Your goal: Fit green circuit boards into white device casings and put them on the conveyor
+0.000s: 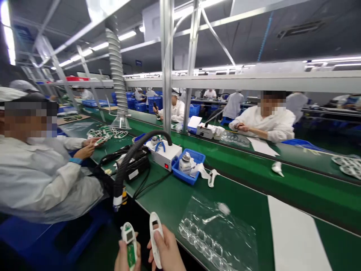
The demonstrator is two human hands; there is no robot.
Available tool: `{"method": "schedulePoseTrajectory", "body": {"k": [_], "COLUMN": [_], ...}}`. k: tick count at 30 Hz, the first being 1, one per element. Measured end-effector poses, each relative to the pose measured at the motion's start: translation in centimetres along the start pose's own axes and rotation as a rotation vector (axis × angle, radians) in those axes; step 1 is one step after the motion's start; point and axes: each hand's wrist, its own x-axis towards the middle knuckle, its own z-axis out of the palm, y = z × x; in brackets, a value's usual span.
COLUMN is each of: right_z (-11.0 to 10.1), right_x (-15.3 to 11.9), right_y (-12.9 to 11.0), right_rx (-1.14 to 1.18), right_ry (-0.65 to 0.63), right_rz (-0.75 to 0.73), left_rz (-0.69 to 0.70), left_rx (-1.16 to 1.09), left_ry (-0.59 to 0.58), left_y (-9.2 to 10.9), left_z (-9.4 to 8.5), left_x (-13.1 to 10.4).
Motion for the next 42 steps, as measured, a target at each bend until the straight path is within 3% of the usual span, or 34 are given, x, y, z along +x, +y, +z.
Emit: {"method": "schedulePoseTrajectory", "body": {"k": [3,6,10,17,26,32,35,42], "right_z": [3.8,6.2,8.1,12.4,9.3,12.2,12.4,7.4], "right_x": [3.5,5.5,6.7,7.1,6.3,7.2,6.9,4.5], "right_y": [1.3,2.5,2.9,4.3,3.5,4.1,4.5,4.7], "right_rx": [0.020,0.036,0.057,0.068,0.067,0.039,0.028,0.104], "right_ry": [-0.029,-0.006,-0.019,-0.043,0.026,-0.021,-0.042,-0.069], "right_rz": [0.110,0.160,0.159,0.203,0.145,0.158,0.163,0.129], "left_rz": [0.041,0.039,0.005,0.013,0.008,0.058,0.056,0.060], "left_rx": [-0.108,-0.110,-0.108,-0.161,-0.127,-0.129,-0.131,-0.067], "left_ry": [0.033,0.003,0.026,0.159,0.129,0.215,0.218,0.087], "left_y": [3.7,5.6,5.4,5.4,4.0,5.2,5.1,3.2], "left_z": [-2.0,-2.9,-3.7,-6.1,-2.7,-4.9,-5.5,-4.1], "left_x": [3.3,5.4,5.8,4.5,4.5,5.1,4.8,4.8]}}
